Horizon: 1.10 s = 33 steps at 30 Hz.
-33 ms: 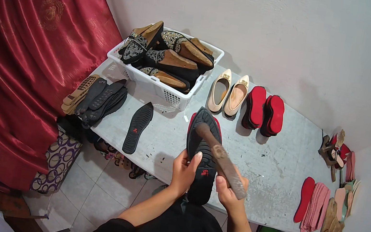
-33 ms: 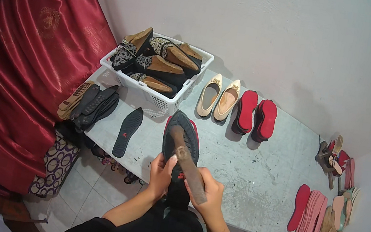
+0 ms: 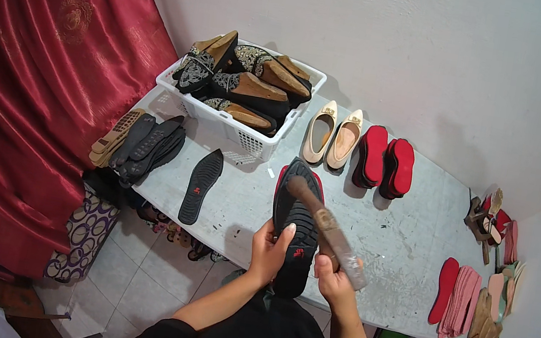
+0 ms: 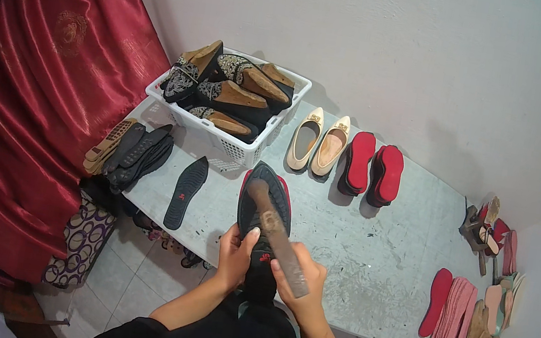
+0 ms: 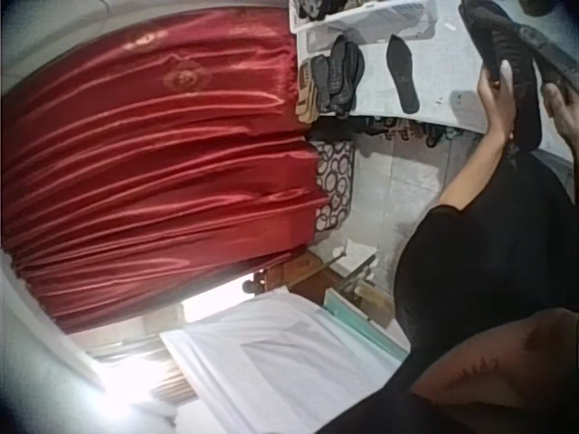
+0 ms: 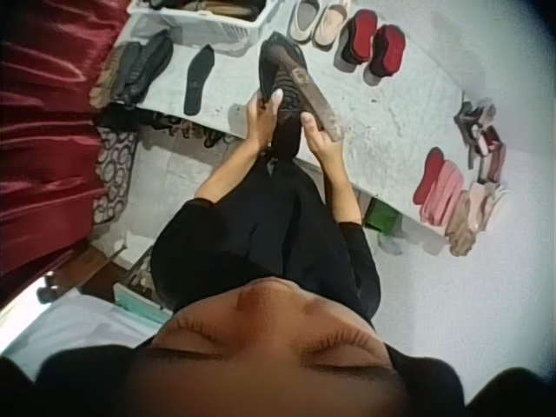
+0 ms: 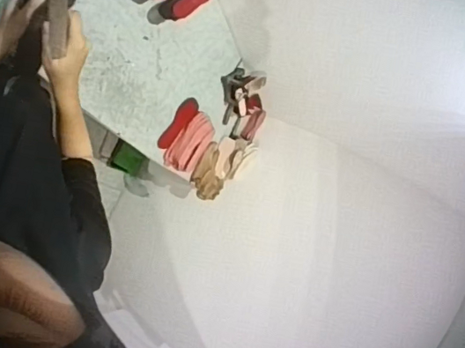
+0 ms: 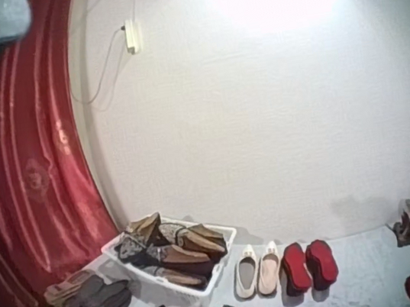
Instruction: The person hammers shoe soles onto shoes with a hammer.
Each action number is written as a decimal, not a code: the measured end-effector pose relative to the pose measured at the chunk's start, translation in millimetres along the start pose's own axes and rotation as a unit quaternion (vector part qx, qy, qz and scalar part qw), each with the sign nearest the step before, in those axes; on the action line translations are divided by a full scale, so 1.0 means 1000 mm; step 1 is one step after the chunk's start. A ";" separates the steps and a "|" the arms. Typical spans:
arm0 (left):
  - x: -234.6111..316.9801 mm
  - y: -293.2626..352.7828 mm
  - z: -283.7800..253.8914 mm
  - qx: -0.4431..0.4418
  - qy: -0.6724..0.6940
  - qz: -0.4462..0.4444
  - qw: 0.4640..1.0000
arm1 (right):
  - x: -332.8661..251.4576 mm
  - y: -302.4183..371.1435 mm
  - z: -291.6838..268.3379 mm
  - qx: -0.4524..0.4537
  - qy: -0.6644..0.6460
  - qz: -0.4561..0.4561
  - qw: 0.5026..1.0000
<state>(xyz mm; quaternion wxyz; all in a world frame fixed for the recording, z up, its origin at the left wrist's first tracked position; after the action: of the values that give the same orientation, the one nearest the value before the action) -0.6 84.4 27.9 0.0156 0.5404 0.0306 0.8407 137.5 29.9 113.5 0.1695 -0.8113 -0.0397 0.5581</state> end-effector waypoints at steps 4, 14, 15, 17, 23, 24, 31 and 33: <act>0.001 0.003 0.006 -0.004 0.032 -0.029 0.999 | 0.013 -0.019 0.006 0.015 -0.027 0.039 0.999; 0.006 -0.008 -0.005 0.014 0.109 -0.007 0.994 | 0.029 0.001 -0.001 0.042 -0.113 0.079 0.990; 0.006 -0.009 -0.006 0.015 0.109 -0.008 0.994 | 0.030 0.011 0.000 0.033 -0.149 0.069 0.986; 0.008 -0.013 -0.012 0.026 0.093 -0.013 0.995 | 0.033 0.022 0.001 0.022 -0.172 0.087 0.981; 0.017 -0.028 -0.015 0.026 0.107 0.002 0.994 | 0.014 0.031 0.003 -0.032 -0.048 0.074 0.996; 0.020 -0.029 -0.016 0.031 0.108 0.008 0.994 | 0.016 0.034 0.006 -0.036 -0.075 0.089 0.993; 0.034 -0.042 -0.023 0.061 0.080 0.030 0.994 | 0.017 0.046 0.010 -0.070 -0.015 0.072 0.995; 0.039 -0.047 -0.027 0.063 0.077 0.054 0.994 | 0.018 0.047 0.012 -0.080 0.017 0.068 0.994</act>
<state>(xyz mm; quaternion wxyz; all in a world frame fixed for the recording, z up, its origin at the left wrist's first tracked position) -42.1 132.8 49.1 -0.0666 0.4746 0.0550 0.8759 127.7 -7.1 78.2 0.0668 -0.8321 -0.0262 0.5499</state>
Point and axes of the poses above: each hand's wrist, its own y-axis away from the middle knuckle, its own z-axis out of the palm, x = y × z, the point moved 10 cm from there along -y, towards the middle knuckle, and after that the axes turned 2 degrees about -z, right-handed, at the moved point
